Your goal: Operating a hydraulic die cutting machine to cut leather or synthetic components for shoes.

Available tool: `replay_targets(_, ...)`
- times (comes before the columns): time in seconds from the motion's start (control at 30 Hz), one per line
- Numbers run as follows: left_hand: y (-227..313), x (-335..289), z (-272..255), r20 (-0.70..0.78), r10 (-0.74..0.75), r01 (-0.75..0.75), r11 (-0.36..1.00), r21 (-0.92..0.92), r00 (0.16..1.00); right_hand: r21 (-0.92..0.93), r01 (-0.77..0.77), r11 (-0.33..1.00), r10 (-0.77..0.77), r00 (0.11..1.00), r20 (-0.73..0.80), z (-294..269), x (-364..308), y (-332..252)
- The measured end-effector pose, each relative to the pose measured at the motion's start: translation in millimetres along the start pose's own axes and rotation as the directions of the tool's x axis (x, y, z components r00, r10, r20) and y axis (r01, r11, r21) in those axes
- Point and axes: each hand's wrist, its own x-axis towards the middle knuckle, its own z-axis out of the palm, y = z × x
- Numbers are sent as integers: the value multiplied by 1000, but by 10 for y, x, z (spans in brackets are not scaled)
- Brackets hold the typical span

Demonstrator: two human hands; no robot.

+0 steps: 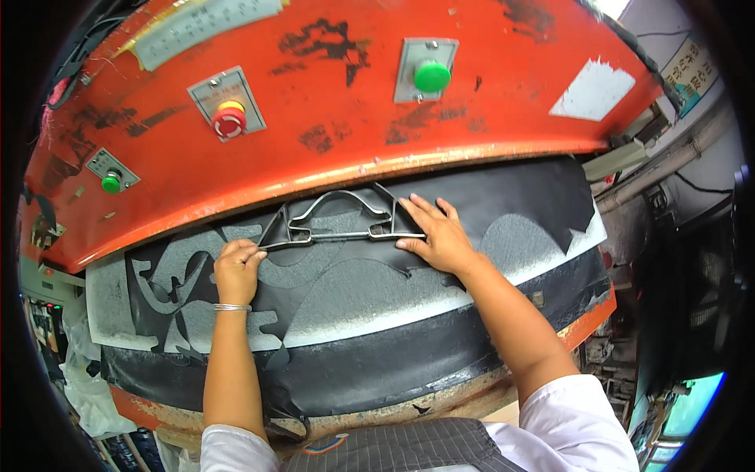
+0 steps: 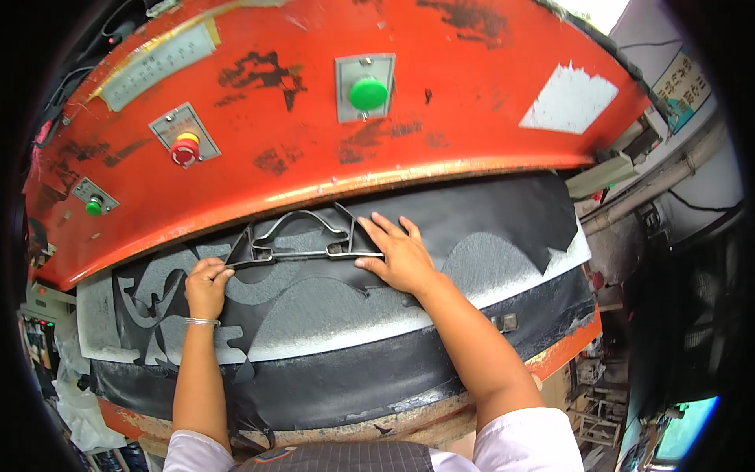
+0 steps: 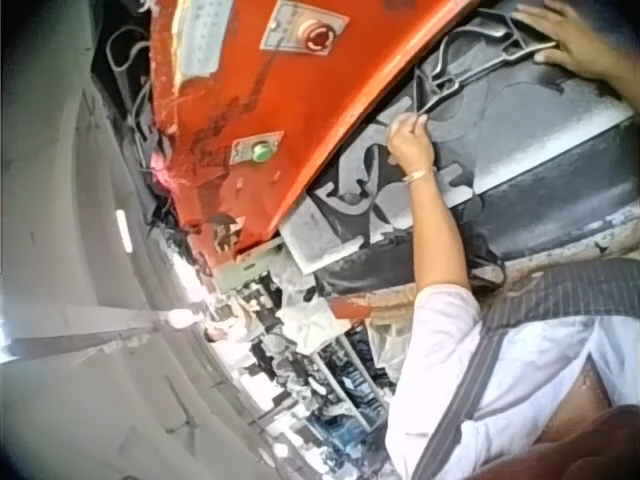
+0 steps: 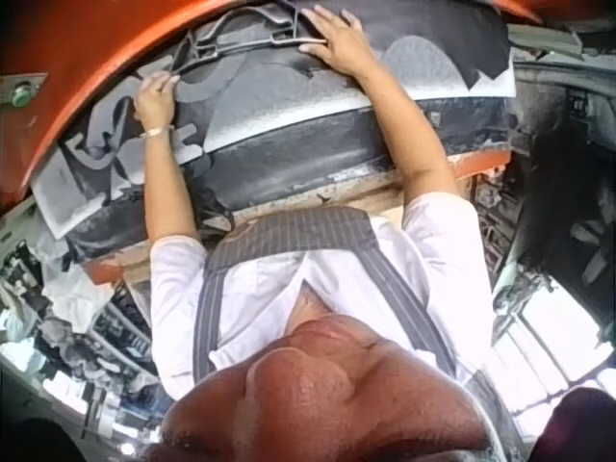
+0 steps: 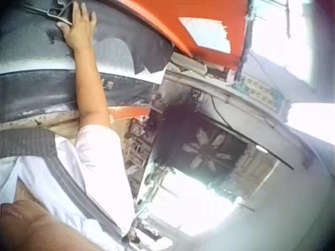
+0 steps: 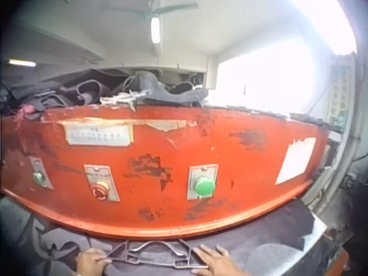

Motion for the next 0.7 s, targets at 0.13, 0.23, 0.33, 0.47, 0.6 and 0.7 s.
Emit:
replay_targets(0.13, -7, -33, -29, -9, 12, -12, 1000, -14, 1000, -44, 8, 999, -8, 1000, 5, 4, -23, -73)
replay_targets(0.23, 62, -67, -187, -1, 108, -107, 994, 32, 994, -48, -41, 998, 35, 992, -123, -33, -69, -186)
replay_targets(0.33, 55, -133, -664, -81, -90, 89, 996, -23, 993, 433, -176, 884, 347, 867, -357, -205, -233, -415)
replay_targets(0.47, 113, 231, -1381, -526, 36, -60, 998, -28, 850, 663, 216, 717, 309, 754, -580, -863, 172, -914)
replay_targets(0.6, 321, 673, -1728, -620, 270, -215, 963, 163, 737, 562, 249, 789, 303, 638, -708, -1155, 713, -989)
replay_targets(0.7, 410, 607, -1977, -397, 14, -19, 1000, -8, 918, 533, 173, 829, 304, 660, -687, -1141, 679, -1042)
